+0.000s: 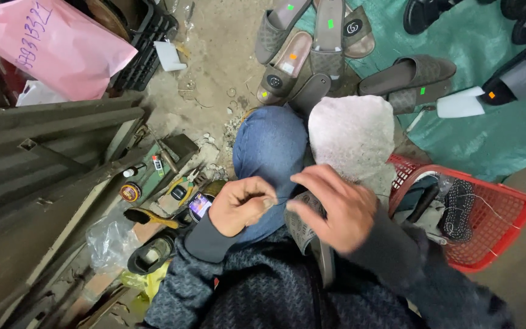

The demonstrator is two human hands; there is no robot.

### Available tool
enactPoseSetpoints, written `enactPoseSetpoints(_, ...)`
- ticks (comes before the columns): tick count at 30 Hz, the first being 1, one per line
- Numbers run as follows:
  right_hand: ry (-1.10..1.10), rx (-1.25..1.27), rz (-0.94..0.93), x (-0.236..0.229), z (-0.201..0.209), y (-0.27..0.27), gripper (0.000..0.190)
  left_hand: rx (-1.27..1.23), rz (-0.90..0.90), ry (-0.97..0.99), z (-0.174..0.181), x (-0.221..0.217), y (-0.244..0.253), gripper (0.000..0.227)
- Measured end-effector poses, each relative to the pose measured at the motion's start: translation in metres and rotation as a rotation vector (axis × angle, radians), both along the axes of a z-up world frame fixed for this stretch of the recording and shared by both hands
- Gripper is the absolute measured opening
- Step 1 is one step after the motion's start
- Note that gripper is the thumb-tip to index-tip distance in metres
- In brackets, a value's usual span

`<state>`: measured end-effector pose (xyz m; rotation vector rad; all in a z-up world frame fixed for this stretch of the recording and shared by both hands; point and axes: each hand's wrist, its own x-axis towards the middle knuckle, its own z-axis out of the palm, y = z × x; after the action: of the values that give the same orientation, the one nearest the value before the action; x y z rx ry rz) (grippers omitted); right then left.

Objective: The person sits on the floor and sews a grey slipper using a needle and thread. They repeatedly insert the needle into the slipper's sole and pull the thread through to stitch the material.

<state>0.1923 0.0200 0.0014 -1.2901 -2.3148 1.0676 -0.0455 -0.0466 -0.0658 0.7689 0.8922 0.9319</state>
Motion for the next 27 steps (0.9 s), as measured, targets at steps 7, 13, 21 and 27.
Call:
enactPoseSetpoints(7, -0.063, 0.033, -0.158, 0.028, 0.041, -0.056, 0.108, -0.234, -0.183, -0.187, 0.037, -0.007, 0.011, 0.004)
enactPoseSetpoints(13, -0.063, 0.076, -0.219, 0.045, 0.021, -0.077, 0.064, 0.047, 0.071, 0.363, 0.039, 0.022, 0.025, 0.027)
enactPoseSetpoints(21, 0.220, -0.387, -0.655, 0.174, -0.091, -0.090, 0.052, 0.315, -0.177, 0.890, 0.076, 0.084, 0.057, 0.014)
enactPoseSetpoints(27, 0.621, -0.401, -0.602, 0.167, -0.101, -0.074, 0.042, 0.562, -0.332, 1.066, 0.066, 0.096, 0.052, 0.007)
